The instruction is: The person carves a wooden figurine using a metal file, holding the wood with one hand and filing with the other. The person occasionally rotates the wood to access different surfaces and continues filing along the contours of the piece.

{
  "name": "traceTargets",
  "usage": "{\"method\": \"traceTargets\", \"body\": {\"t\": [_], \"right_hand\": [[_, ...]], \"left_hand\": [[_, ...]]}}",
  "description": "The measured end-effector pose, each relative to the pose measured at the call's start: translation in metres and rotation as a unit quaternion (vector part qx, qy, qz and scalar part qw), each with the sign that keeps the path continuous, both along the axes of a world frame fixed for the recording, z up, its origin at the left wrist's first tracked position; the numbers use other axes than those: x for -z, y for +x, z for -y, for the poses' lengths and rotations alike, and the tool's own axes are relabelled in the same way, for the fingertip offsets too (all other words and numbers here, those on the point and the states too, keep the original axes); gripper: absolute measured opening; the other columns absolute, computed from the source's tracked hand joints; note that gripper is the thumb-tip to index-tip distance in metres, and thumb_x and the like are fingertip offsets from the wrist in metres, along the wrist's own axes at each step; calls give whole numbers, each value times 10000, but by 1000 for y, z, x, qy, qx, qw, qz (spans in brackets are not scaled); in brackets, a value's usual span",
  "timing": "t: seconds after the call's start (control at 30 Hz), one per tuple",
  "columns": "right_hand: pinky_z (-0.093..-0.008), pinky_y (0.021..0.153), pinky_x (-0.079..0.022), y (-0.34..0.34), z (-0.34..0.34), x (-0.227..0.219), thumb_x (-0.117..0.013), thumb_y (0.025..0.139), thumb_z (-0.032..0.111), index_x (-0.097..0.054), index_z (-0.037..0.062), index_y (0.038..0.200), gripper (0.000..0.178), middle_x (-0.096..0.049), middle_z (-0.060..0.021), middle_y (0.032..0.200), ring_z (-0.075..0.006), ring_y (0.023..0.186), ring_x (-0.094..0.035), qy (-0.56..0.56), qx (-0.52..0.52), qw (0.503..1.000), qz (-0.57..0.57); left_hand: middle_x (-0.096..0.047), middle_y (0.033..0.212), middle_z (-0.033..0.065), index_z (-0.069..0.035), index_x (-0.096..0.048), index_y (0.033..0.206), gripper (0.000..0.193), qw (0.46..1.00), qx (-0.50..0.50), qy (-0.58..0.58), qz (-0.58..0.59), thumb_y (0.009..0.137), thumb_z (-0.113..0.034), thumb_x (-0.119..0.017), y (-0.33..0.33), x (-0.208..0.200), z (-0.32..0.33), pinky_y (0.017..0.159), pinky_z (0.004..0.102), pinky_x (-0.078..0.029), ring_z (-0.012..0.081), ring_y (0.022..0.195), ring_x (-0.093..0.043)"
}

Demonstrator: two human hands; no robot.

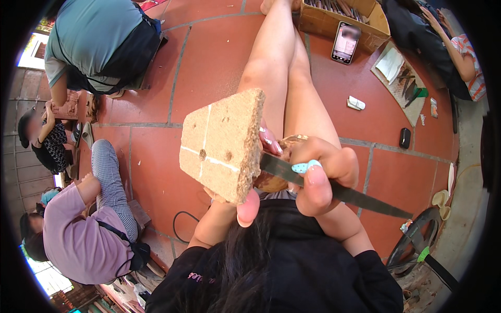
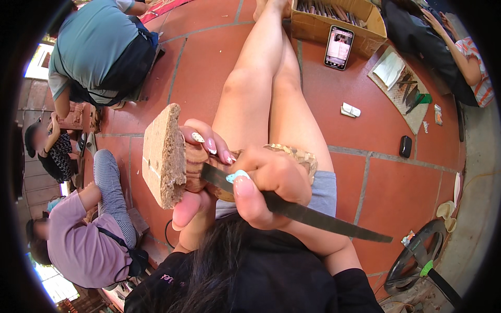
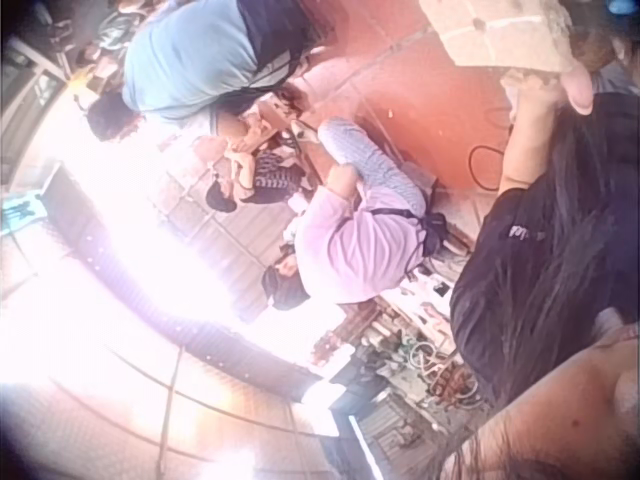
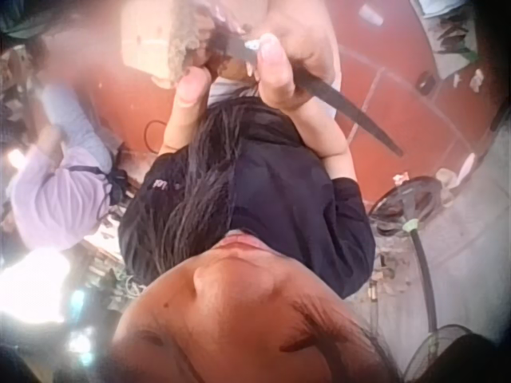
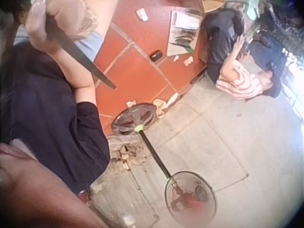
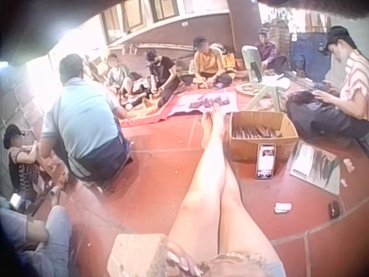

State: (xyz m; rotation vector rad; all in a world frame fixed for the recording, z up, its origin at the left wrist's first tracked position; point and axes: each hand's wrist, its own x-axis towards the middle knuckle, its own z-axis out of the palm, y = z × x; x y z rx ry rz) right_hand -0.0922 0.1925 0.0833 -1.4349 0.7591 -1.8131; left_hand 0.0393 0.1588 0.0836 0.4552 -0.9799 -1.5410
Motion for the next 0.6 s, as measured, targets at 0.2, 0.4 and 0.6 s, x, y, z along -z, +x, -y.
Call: {"method": "traceTargets", "body": {"t": [0.2, 0.4, 0.6], "right_hand": [[-301, 493, -456, 3, 6, -2, -549, 910, 8, -397, 61, 891, 163, -582, -133, 692, -164, 538, -534, -30, 4, 999, 11], [-305, 529, -467, 0, 2, -7, -547, 906, -7, -398, 62, 856, 171, -570, -120, 696, -178, 553, -538, 3, -8, 999, 35], [-310, 538, -456, -4, 3, -9, -537, 908, -11, -395, 67, 856, 170, -569, -117, 705, -174, 572, -532, 15, -24, 1000, 2]], "left_hand": [[-496, 950, 48, -22, -472, 1112, 957, 997, -28, 16, 71, 462, -646, -795, -5, -7, -2, 737, 261, -484, 155, 836, -567], [-468, 938, 40, -25, -439, 1109, 1042, 993, -41, -4, 110, 403, -727, -744, -4, -6, 1, 707, 247, -480, 150, 807, -564], [-463, 938, 44, -28, -442, 1103, 1033, 995, -36, -48, 83, 402, -721, -749, -2, 4, 2, 705, 246, -479, 151, 809, -563]]}}
